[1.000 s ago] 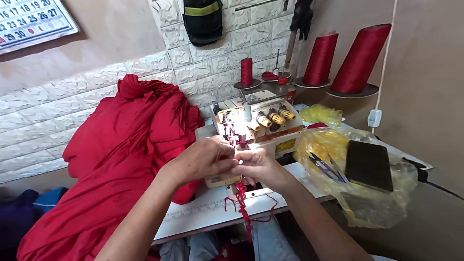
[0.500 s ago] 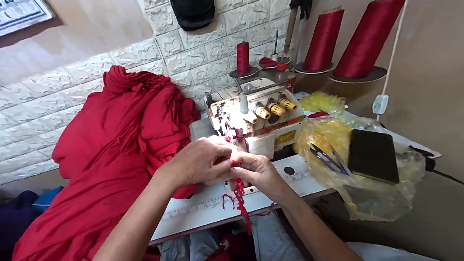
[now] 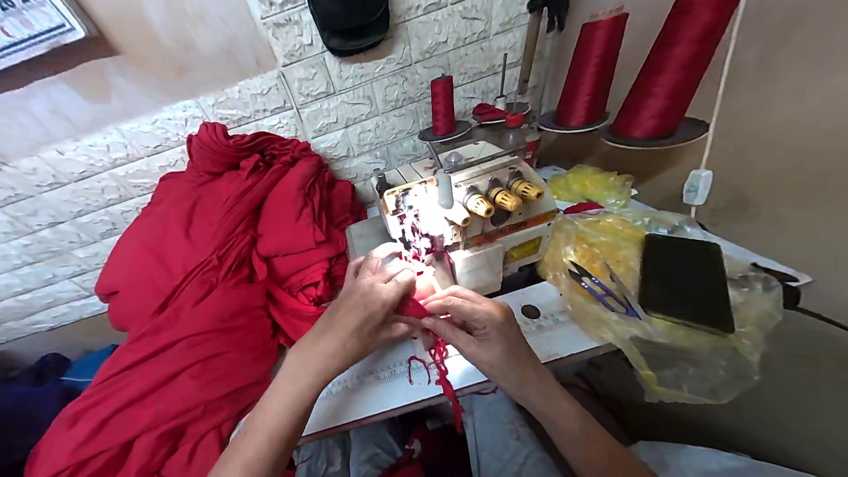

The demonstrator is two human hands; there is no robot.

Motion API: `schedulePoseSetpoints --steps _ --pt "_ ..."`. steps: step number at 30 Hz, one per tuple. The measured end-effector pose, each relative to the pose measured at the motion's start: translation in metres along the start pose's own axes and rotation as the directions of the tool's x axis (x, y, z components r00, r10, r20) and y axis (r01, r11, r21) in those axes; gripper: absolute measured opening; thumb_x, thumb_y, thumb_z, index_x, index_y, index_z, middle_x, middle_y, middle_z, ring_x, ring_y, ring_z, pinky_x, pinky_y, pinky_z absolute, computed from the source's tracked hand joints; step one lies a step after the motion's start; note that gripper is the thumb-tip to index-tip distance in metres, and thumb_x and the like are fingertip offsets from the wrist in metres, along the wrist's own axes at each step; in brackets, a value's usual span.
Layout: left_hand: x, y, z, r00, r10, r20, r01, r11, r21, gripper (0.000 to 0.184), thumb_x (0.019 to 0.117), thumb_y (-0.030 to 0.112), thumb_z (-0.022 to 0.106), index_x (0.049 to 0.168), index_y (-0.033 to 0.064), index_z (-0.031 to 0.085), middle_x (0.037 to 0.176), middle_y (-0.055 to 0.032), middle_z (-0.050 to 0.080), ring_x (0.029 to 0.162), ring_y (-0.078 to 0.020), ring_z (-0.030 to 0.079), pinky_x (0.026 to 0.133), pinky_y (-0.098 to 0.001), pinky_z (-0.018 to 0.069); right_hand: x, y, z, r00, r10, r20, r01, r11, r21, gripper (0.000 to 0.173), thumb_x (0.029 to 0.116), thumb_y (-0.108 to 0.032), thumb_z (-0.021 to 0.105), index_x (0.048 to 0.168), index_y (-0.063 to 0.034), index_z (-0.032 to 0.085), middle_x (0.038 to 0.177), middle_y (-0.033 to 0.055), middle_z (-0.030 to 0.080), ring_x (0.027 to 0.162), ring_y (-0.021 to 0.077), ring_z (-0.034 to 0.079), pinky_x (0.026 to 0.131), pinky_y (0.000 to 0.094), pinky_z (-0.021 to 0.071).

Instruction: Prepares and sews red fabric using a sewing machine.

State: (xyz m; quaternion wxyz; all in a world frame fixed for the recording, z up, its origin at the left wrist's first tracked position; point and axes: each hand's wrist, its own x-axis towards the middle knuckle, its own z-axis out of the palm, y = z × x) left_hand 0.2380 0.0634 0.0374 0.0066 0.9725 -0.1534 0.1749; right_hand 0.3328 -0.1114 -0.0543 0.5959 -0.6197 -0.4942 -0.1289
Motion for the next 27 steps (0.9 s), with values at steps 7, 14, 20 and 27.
schedulePoseSetpoints --steps 7,14,20,27 --pt "-0.011 0.006 0.025 0.98 -0.083 -0.183 0.079 0.996 -0.033 0.031 0.0948 0.024 0.067 0.117 0.003 0.068 0.118 -0.0139 0.07 0.109 -0.0286 0.067 0.09 -0.0455 0.0546 0.0 0.006 0.008 0.995 0.038 -0.089 -0.032 0.997 0.07 0.016 0.0956 -0.017 0.069 0.105 -0.0079 0.078 0.103 0.0018 0.074 0.072 -0.0027 0.06 0.064 0.0134 0.0508" --pt "-0.019 0.016 0.038 0.917 -0.226 -0.328 0.251 0.968 0.033 0.027 0.098 0.029 0.054 0.107 0.0166 0.076 0.11 0.0018 0.075 0.124 -0.0249 0.059 0.101 -0.0554 0.0336 0.001 0.014 0.012 0.98 -0.016 -0.197 -0.019 0.985 -0.171 0.016 0.0935 -0.025 0.07 0.099 -0.015 0.081 0.102 0.0073 0.069 0.084 0.0078 0.066 0.07 0.0209 0.0555" --pt "-0.009 0.019 0.044 0.864 -0.306 -0.401 0.35 0.936 0.038 0.029 0.097 0.02 0.048 0.095 0.0124 0.077 0.101 -0.0008 0.076 0.116 -0.0234 0.065 0.101 -0.0563 0.0369 0.005 0.011 0.011 0.989 0.044 -0.139 -0.074 0.973 -0.218 0.023 0.1009 -0.024 0.06 0.109 -0.0135 0.078 0.089 0.0 0.073 0.061 0.004 0.058 0.056 0.0213 0.048" --pt "0.005 0.004 0.047 0.824 -0.403 -0.398 0.441 0.898 0.005 0.026 0.0952 0.019 0.055 0.09 0.0087 0.078 0.108 -0.0031 0.077 0.122 -0.0237 0.065 0.106 -0.0592 0.0353 -0.003 0.013 0.012 0.979 0.02 -0.204 -0.039 0.995 -0.09 0.023 0.1008 -0.019 0.06 0.109 -0.0084 0.078 0.096 0.0022 0.075 0.07 -0.0014 0.062 0.064 0.0144 0.051"
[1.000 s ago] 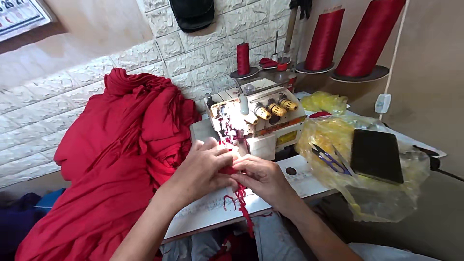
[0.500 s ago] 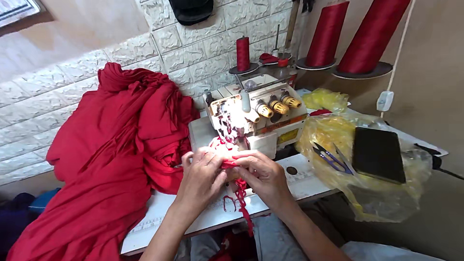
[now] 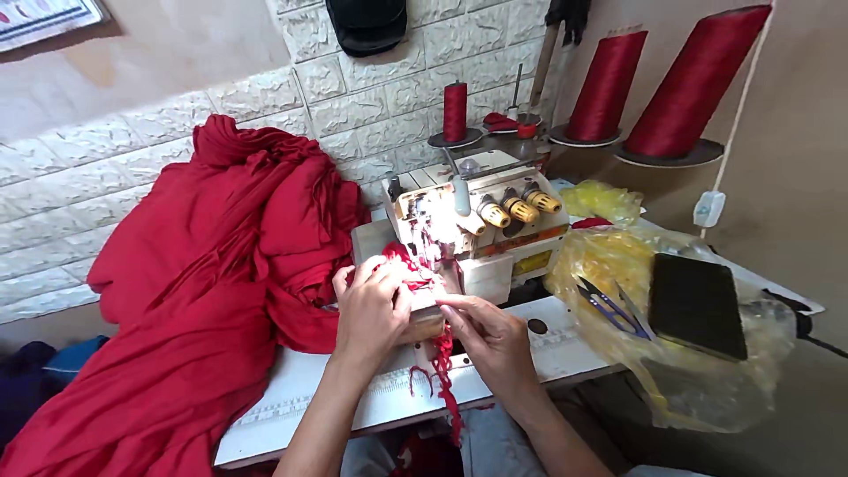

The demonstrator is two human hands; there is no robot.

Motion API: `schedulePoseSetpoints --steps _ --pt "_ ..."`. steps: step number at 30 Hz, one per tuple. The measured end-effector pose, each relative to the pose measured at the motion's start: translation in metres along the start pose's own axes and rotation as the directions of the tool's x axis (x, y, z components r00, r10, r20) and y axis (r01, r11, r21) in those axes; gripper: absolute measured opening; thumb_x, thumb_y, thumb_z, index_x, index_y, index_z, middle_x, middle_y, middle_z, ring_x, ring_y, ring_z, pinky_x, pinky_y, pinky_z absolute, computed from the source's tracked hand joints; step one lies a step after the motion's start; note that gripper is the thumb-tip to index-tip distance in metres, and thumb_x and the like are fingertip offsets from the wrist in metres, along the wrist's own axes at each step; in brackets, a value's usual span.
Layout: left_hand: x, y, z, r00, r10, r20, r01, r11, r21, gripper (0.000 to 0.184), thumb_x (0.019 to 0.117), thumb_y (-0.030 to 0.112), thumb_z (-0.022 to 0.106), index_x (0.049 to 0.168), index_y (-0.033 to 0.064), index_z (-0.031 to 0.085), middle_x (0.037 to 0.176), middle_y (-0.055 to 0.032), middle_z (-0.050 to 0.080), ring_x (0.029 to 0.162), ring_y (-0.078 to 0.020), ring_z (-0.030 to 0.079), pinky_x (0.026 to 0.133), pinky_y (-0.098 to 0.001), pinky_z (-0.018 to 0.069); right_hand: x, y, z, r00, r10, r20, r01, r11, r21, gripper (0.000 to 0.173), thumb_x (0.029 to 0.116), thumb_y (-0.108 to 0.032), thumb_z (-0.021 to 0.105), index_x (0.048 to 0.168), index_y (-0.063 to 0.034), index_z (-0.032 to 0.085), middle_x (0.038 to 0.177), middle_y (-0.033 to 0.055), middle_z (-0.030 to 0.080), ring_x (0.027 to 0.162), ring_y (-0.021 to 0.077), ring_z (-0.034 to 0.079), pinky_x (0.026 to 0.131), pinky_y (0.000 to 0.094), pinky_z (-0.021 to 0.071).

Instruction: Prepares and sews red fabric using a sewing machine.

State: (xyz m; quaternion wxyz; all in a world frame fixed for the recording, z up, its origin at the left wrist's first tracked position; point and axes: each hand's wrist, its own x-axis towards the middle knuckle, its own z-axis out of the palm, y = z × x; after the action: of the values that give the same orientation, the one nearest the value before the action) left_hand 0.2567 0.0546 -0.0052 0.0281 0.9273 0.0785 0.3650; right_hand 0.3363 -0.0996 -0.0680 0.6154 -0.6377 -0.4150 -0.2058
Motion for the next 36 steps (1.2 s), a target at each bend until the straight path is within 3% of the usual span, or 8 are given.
schedulePoseSetpoints --steps 6,12,15,16,18,23,31,36 --pt "0.01 0.002 0.002 0.966 -0.231 0.112 0.233 0.972 -0.003 0.025 0.0992 0.022 0.057 0.112 0.0105 0.076 0.128 -0.0037 0.071 0.143 -0.0355 0.043 0.106 -0.0618 0.0352 -0.008 -0.009 0.003 0.998 -0.044 0.036 0.041 0.996 0.08 0.022 0.1003 -0.015 0.06 0.107 -0.0031 0.077 0.092 0.0041 0.075 0.071 -0.0022 0.063 0.067 0.0124 0.0528" --pt "0.017 0.052 -0.051 0.777 -0.516 0.361 0.457 0.857 0.24 0.035 0.1051 0.028 0.05 0.113 -0.0011 0.068 0.113 -0.0228 0.067 0.107 -0.0387 0.067 0.087 -0.0551 0.052 -0.018 -0.019 0.014 0.981 -0.002 0.194 -0.057 0.953 0.298 0.035 0.1056 -0.023 0.053 0.128 0.0011 0.066 0.084 0.0012 0.07 0.061 -0.0003 0.059 0.056 0.0172 0.0524" --pt "-0.005 0.06 -0.075 0.801 -0.164 0.576 0.305 0.939 -0.156 0.029 0.1005 0.02 0.057 0.098 -0.0052 0.07 0.089 -0.0225 0.07 0.089 -0.0365 0.07 0.079 -0.0543 0.0546 -0.019 -0.016 0.009 0.94 0.028 0.339 -0.209 0.834 0.51 0.062 0.1072 -0.055 0.033 0.146 -0.011 0.054 0.113 -0.0111 0.07 0.083 -0.0082 0.063 0.071 0.0148 0.0566" --pt "-0.013 0.06 -0.068 0.819 -0.005 0.573 0.231 0.918 -0.322 0.023 0.0989 0.016 0.06 0.099 -0.0054 0.069 0.086 -0.0203 0.069 0.085 -0.034 0.069 0.077 -0.0522 0.0548 -0.018 -0.014 0.004 0.93 0.073 0.361 -0.265 0.813 0.519 0.064 0.1042 -0.062 0.029 0.137 -0.0173 0.062 0.119 -0.0148 0.07 0.1 -0.0072 0.064 0.09 0.0186 0.0549" --pt "-0.021 0.064 -0.044 0.807 0.139 0.574 0.179 0.868 -0.463 0.024 0.0961 0.011 0.065 0.111 -0.0075 0.065 0.1 -0.0222 0.069 0.096 -0.0355 0.068 0.085 -0.0553 0.0533 -0.015 -0.01 -0.005 0.944 0.19 0.269 -0.29 0.868 0.403 0.062 0.109 -0.055 0.024 0.108 -0.0124 0.069 0.101 -0.0122 0.072 0.098 -0.0048 0.066 0.09 0.0209 0.0556" --pt "-0.037 0.074 0.009 0.882 0.034 0.47 0.176 0.902 -0.395 0.034 0.0909 0.006 0.068 0.121 -0.0077 0.063 0.117 -0.0241 0.066 0.114 -0.0387 0.063 0.094 -0.0595 0.0463 -0.005 -0.001 -0.012 0.957 0.258 0.136 -0.232 0.956 -0.179 0.042 0.1096 -0.017 0.037 0.107 0.0157 0.063 0.09 0.0288 0.067 0.083 0.0341 0.068 0.078 0.0518 0.0531" --pt "-0.074 0.071 -0.022 0.919 -0.045 0.391 0.193 0.917 -0.349 0.049 0.0929 0.013 0.072 0.138 0.0005 0.06 0.146 -0.0212 0.055 0.137 -0.0398 0.05 0.104 -0.0598 0.0442 -0.019 0.013 -0.011 0.972 0.098 0.215 -0.066 0.986 -0.154 0.041 0.1078 -0.018 0.043 0.088 0.0129 0.061 0.069 0.0192 0.059 0.062 0.0198 0.059 0.061 0.0352 0.0487" --pt "-0.079 0.081 -0.136 0.99 0.022 -0.142 -0.115 0.717 -0.688 0.021 0.1021 0.01 0.058 0.092 -0.0066 0.066 0.084 -0.0138 0.067 0.081 -0.0154 0.066 0.077 -0.0274 0.0536 -0.02 0.016 -0.017 0.955 0.124 0.268 -0.106 0.991 -0.082 0.04 0.1069 -0.021 0.045 0.087 0.0101 0.061 0.068 0.0127 0.058 0.061 0.0105 0.056 0.059 0.0293 0.0476"
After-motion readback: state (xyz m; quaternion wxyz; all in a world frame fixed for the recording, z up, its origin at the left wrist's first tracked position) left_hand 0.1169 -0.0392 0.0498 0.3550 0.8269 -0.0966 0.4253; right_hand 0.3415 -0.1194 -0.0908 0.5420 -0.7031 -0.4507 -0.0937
